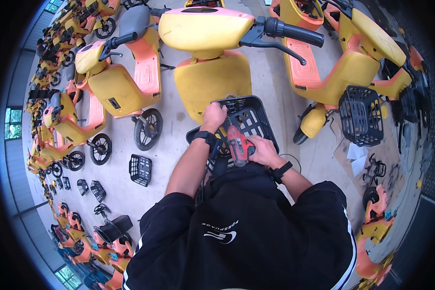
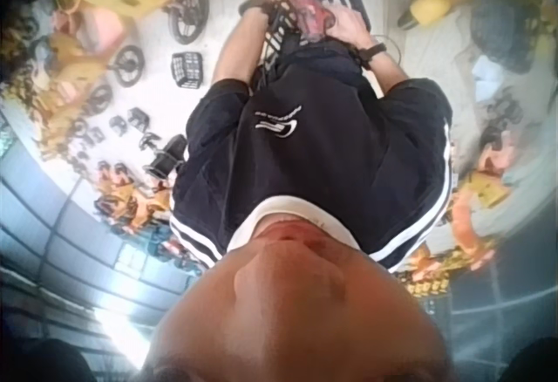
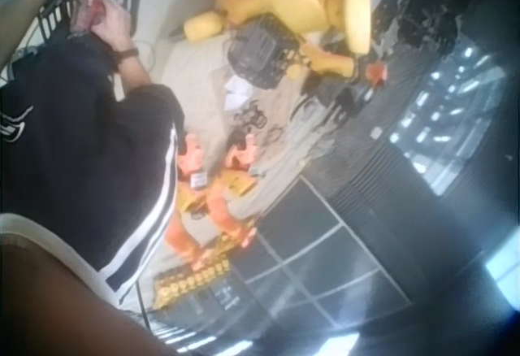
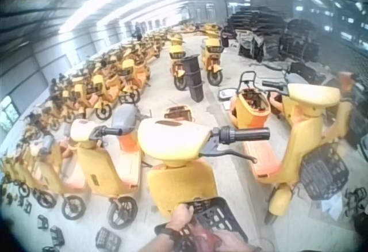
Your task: The person removes a front fender from a yellow scooter by hand, then uses a power drill to unscrew and remove a front storage basket from another scooter, before beginning to unscrew the dashboard assembly.
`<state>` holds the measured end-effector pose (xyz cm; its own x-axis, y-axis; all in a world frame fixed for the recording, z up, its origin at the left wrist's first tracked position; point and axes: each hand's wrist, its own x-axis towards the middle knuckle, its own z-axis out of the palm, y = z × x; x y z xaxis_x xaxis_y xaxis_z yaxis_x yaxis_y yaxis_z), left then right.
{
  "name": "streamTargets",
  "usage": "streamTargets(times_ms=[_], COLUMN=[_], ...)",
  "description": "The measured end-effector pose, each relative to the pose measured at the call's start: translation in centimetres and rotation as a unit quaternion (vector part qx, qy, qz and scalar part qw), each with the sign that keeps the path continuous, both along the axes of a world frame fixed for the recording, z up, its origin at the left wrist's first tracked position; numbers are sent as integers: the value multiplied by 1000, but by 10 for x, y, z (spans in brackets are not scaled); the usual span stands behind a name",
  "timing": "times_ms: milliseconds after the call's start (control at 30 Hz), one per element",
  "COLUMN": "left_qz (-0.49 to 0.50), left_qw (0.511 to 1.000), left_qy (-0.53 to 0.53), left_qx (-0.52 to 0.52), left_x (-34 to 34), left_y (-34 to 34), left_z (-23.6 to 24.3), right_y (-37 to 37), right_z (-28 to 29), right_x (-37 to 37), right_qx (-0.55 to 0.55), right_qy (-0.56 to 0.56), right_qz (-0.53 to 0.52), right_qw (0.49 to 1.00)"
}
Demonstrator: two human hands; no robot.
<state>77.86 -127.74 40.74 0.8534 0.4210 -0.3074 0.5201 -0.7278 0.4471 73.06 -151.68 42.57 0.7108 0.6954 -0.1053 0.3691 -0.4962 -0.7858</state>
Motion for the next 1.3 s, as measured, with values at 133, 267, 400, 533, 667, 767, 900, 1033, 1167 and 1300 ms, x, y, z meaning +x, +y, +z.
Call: streamTargets(times_ms=[133, 267, 400, 533, 667, 767, 900, 1033, 1167, 1300], left_qz=[-19, -150, -44, -38, 107, 77, -58, -94, -44, 173], left_qw=[1000, 983, 995, 995, 946, 969, 994, 991, 997, 924], left_qy=[18, 74, 87, 80, 171, 138, 35, -7, 40, 112], left_qx=[11, 78, 22, -44, -253, -191, 87, 91, -55, -321], left_x=[1, 0, 5, -3, 12, 15, 10, -1, 1, 0], left_y=[-6, -12, -16, -10, -8, -6, -8, -16, -12, -20], left_z=[8, 21, 16, 0, 26, 22, 15, 0, -11, 1], right_y=[-11, -19, -19, -17, -14, -11, -4, -5, -12, -19], right_z=[10, 6, 4, 2, 5, 4, 5, 20, 8, 4], right_x=[-5, -12, -11, -10, -4, -3, -2, -6, -12, -16], right_qx=[-26, -28, -41, -43, -62, -66, -66, -74, -92, -98], right_qy=[20, 29, 28, 30, 38, 28, 15, 37, 13, 15], right_qz=[-13, -29, -12, -5, 5, 17, 22, 17, 36, 56], right_qw=[999, 999, 999, 999, 997, 997, 997, 996, 995, 993])
